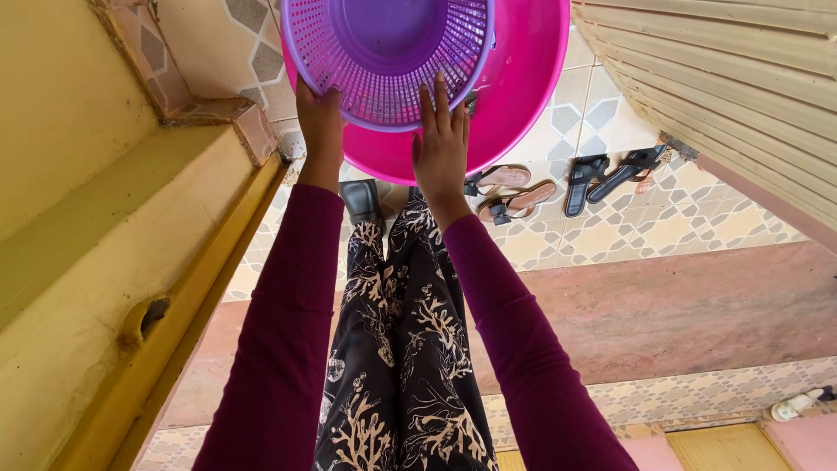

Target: Washing a purple plastic basket in a pink basin using detergent and a sponge.

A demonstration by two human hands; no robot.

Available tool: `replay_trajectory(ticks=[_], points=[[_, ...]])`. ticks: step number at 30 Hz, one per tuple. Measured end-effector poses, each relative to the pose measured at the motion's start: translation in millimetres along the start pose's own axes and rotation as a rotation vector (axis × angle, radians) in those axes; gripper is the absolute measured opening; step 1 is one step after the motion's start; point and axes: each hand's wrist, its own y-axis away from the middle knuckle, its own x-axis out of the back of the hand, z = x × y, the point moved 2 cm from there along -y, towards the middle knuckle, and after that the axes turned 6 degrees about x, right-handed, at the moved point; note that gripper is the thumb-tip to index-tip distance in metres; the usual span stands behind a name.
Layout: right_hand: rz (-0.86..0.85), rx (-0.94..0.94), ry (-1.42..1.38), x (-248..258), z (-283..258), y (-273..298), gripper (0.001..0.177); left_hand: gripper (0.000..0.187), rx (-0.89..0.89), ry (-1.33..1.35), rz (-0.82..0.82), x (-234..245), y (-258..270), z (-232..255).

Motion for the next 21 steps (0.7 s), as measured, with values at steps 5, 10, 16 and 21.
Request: replay_trajectory(ticks=[5,10,16,21], points=[[0.12,-0.062,-0.227,-15.2,33.7,20.3,0.07,0.057,0.142,0.083,0.017,-8.3,6.0,-9.1],[0.241,-0.175,-0.276,-42.7,91.0,39.7,0.07,0.051,0.223,0.201,0.07,15.6,-4.8,-48.7],[-0.277,-0.278,-0.303,-144.1,127.3,-2.5,0.061,0.044,0.264,0.29,-0.021,30.2,-13.3,-85.1],[-0.022,-0.288,-0.088,-223.1,116.4,-12.5,0.054,0.04,0.289,0.294,-0.075,27.1,-16.7,-108.2]])
